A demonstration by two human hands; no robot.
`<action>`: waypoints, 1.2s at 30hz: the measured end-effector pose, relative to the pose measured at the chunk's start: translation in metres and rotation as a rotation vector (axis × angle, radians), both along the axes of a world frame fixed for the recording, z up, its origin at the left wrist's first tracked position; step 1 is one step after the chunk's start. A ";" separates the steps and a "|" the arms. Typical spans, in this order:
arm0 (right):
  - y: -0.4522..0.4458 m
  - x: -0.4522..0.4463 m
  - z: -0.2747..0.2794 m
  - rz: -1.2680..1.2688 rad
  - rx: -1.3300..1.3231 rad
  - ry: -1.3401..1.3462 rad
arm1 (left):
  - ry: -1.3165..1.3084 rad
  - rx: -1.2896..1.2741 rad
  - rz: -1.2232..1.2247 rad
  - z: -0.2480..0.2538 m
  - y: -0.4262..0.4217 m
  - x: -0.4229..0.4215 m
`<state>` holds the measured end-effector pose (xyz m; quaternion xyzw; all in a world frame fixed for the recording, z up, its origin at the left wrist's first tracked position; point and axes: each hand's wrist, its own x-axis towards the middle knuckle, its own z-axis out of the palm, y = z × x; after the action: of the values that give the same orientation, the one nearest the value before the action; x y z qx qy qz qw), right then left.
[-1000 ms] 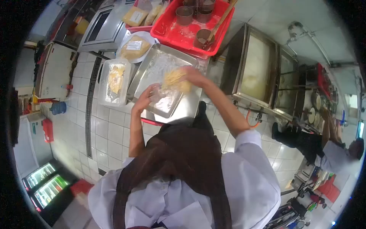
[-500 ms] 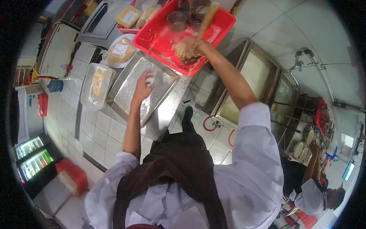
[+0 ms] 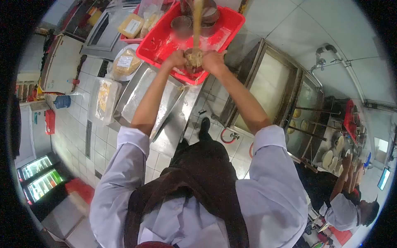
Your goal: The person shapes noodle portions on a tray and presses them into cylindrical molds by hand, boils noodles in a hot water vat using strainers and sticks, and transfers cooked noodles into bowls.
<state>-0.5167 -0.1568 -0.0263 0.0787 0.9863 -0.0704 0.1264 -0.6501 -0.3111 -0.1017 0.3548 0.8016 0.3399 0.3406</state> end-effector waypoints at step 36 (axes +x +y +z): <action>-0.043 0.108 0.019 -0.873 -1.737 0.143 | 0.369 0.169 0.588 0.092 -0.015 0.219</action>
<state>-0.4082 -0.1995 -0.0073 0.3123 0.4804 -0.8185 0.0430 -0.4306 -0.3263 -0.0096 0.1911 0.8866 0.4186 0.0471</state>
